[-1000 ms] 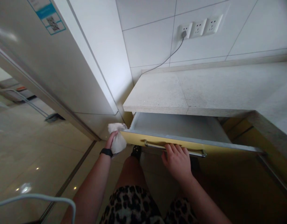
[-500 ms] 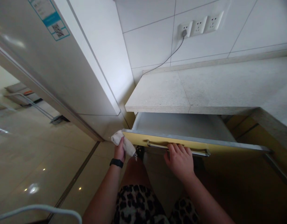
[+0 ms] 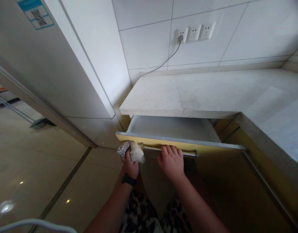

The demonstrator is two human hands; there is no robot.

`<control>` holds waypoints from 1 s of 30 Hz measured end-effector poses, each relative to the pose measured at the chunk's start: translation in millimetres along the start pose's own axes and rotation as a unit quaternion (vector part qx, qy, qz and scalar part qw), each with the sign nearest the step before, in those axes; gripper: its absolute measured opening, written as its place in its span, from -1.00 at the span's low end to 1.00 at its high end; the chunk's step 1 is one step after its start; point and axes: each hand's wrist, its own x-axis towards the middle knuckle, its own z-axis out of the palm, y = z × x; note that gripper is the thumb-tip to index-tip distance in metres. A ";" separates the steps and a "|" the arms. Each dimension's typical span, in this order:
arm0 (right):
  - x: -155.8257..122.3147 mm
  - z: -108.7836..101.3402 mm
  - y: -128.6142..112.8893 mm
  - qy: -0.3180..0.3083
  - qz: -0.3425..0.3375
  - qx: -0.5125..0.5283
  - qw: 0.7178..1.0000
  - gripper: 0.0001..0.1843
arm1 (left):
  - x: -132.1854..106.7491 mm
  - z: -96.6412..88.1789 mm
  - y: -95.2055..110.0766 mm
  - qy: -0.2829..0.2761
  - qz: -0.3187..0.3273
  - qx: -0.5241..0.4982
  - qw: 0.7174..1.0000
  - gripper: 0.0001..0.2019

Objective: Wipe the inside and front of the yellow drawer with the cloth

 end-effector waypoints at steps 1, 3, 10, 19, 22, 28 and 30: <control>0.3 -0.3 0.2 0.000 -0.001 0.002 1.000 -0.85 | -7.5 6.3 1.7 -0.013 0.013 0.018 1.000 -0.35; 1.1 -1.1 1.2 0.001 -0.005 0.005 1.000 -0.85 | -18.1 17.4 4.7 -0.032 0.011 0.044 0.998 -0.35; 4.9 -0.3 9.3 -0.001 -0.031 0.004 1.000 -0.79 | 12.8 0.7 -4.8 -0.018 0.084 0.067 0.994 -0.30; 7.6 5.8 7.8 0.021 -0.008 0.021 1.000 -0.80 | -0.5 14.5 3.6 -0.108 0.109 0.177 0.972 -0.34; 9.3 5.3 9.6 0.018 -0.008 0.038 0.999 -0.80 | -13.2 22.8 10.7 -0.176 0.159 0.196 0.952 -0.32; -0.8 -0.4 23.1 0.025 -0.051 0.092 0.994 -0.64 | -27.6 5.4 4.5 -0.202 0.079 0.005 0.976 -0.74; -4.2 -4.1 28.5 0.035 -0.053 0.122 0.991 -0.66 | -33.3 13.9 13.5 -0.229 0.067 -0.019 0.971 -0.75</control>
